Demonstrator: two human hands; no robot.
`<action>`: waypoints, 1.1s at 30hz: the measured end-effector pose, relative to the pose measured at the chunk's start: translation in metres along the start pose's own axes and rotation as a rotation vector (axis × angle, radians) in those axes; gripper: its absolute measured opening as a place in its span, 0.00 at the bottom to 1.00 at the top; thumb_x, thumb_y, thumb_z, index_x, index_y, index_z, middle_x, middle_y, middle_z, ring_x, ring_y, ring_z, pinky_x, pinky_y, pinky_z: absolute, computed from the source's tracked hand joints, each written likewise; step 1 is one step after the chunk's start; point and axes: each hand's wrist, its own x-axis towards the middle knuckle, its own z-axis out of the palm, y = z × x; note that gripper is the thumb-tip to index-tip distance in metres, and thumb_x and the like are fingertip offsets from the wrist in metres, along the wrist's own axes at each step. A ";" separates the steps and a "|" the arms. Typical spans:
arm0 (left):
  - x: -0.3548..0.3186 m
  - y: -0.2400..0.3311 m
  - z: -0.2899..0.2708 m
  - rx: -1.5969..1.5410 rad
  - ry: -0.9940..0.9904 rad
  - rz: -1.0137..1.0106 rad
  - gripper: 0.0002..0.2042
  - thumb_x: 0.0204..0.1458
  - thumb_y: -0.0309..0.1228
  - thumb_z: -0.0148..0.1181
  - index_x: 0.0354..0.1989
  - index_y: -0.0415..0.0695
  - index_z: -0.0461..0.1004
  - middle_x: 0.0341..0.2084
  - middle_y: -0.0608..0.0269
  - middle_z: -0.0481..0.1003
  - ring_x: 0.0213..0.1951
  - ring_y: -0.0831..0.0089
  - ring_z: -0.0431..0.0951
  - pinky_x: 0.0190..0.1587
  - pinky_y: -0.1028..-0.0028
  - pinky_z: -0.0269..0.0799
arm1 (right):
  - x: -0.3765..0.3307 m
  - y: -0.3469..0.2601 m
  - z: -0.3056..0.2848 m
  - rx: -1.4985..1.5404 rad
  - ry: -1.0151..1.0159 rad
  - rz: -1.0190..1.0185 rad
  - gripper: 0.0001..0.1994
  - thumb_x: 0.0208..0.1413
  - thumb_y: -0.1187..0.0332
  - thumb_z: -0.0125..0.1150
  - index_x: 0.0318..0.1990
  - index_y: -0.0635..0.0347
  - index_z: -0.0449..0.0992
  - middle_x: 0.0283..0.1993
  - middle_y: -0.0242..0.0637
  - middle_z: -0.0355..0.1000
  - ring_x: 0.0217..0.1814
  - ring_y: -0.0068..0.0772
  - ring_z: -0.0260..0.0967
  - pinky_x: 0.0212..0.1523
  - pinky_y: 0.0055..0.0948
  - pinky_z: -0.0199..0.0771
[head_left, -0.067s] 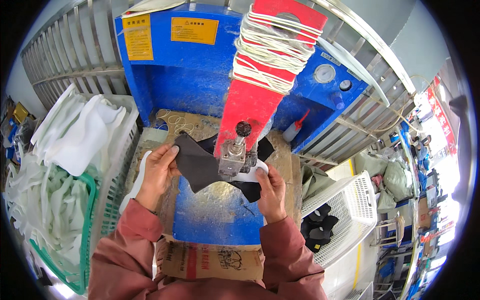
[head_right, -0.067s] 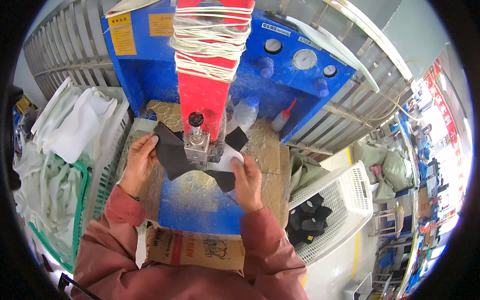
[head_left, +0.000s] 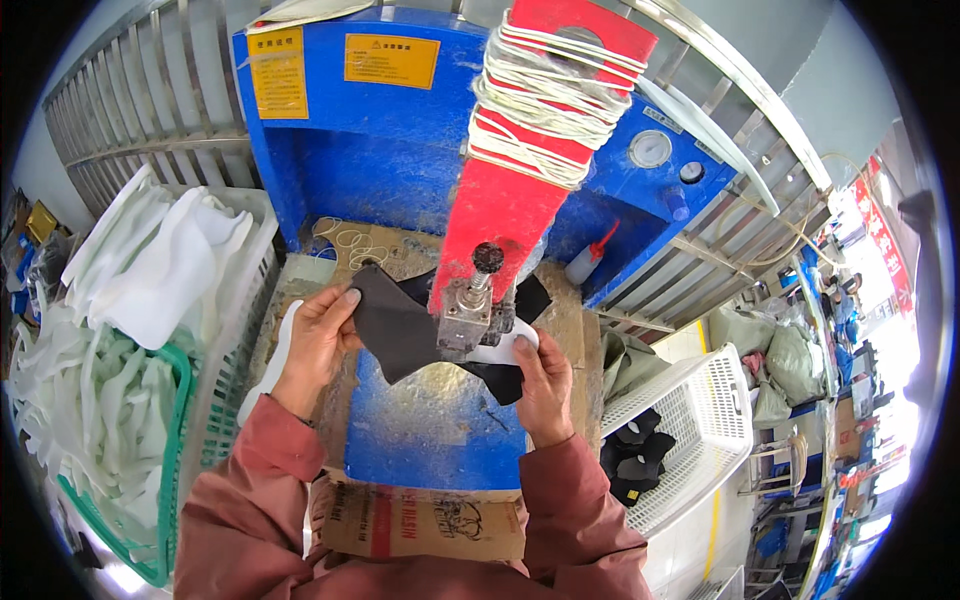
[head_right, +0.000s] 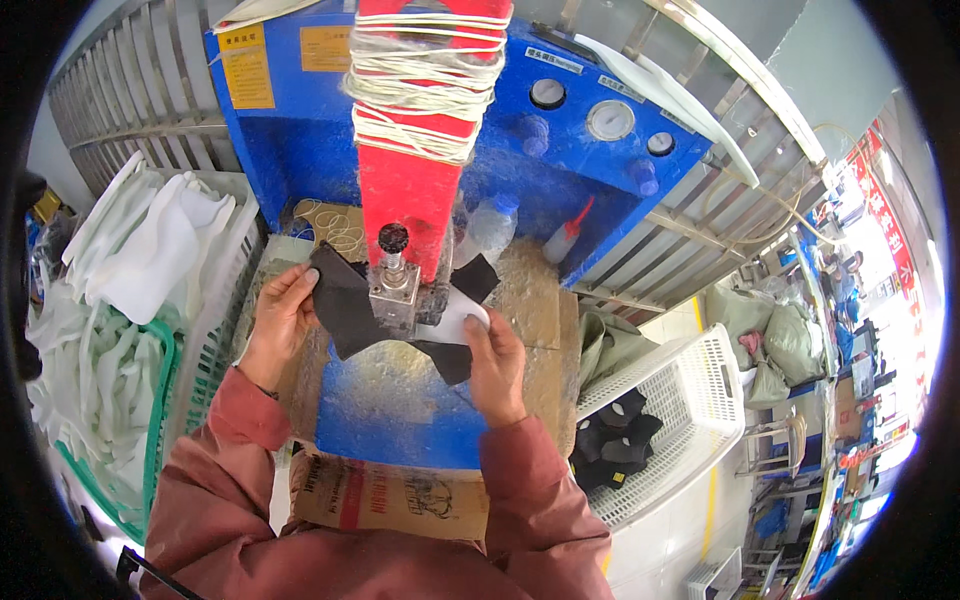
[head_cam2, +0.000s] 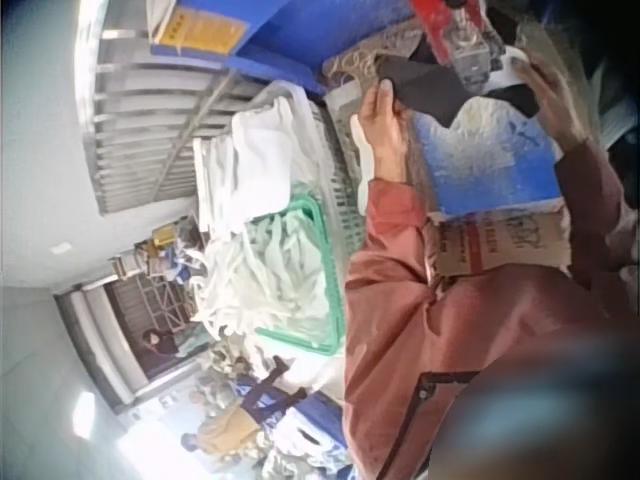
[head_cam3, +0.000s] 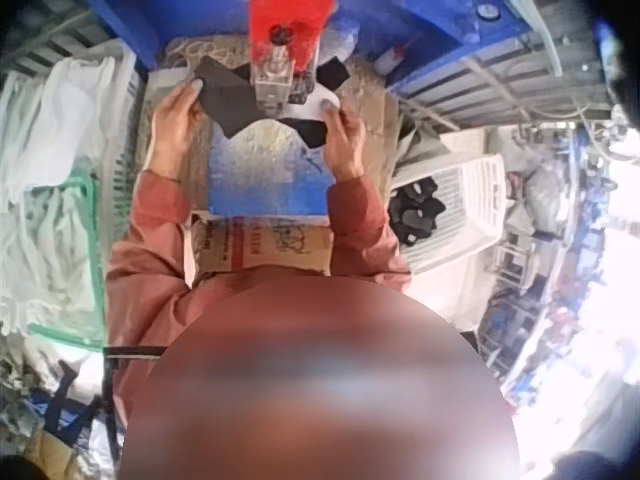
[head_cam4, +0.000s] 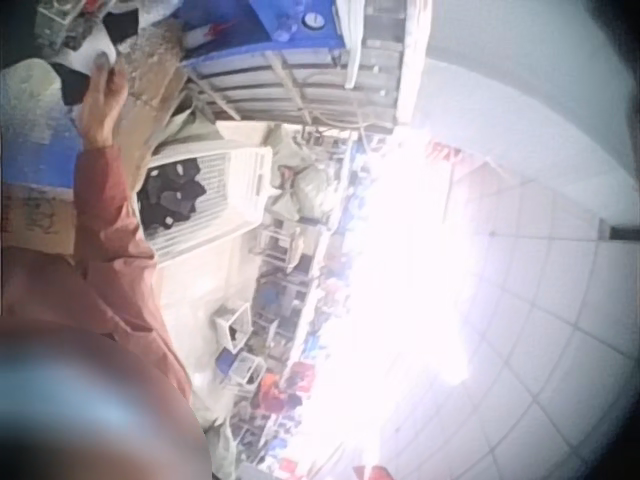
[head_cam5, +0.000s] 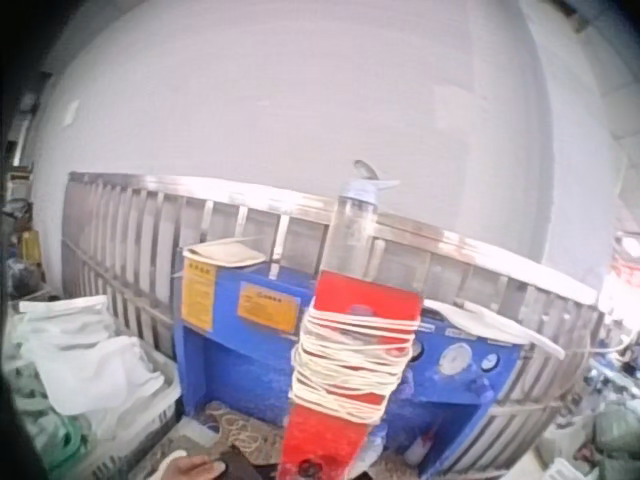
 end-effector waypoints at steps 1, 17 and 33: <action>0.002 -0.001 0.002 0.020 0.019 -0.012 0.10 0.59 0.31 0.58 0.43 0.38 0.75 0.28 0.64 0.79 0.25 0.77 0.80 0.26 0.76 0.80 | 0.000 0.000 -0.002 0.022 -0.020 -0.015 0.11 0.65 0.70 0.53 0.48 0.66 0.74 0.44 0.30 0.74 0.44 0.17 0.68 0.47 0.20 0.68; 0.028 -0.003 0.036 0.042 -0.096 -0.050 0.13 0.60 0.31 0.56 0.50 0.37 0.74 0.32 0.61 0.79 0.28 0.76 0.82 0.25 0.76 0.81 | 0.001 -0.012 -0.022 0.115 0.049 -0.044 0.11 0.63 0.70 0.55 0.49 0.64 0.75 0.45 0.32 0.75 0.44 0.21 0.71 0.47 0.23 0.71; 0.035 -0.005 0.056 0.022 -0.136 -0.117 0.12 0.60 0.30 0.54 0.47 0.35 0.74 0.35 0.57 0.80 0.32 0.71 0.83 0.27 0.70 0.84 | 0.007 -0.011 -0.039 0.174 0.090 0.015 0.09 0.63 0.72 0.55 0.47 0.64 0.75 0.43 0.33 0.76 0.42 0.23 0.74 0.45 0.24 0.75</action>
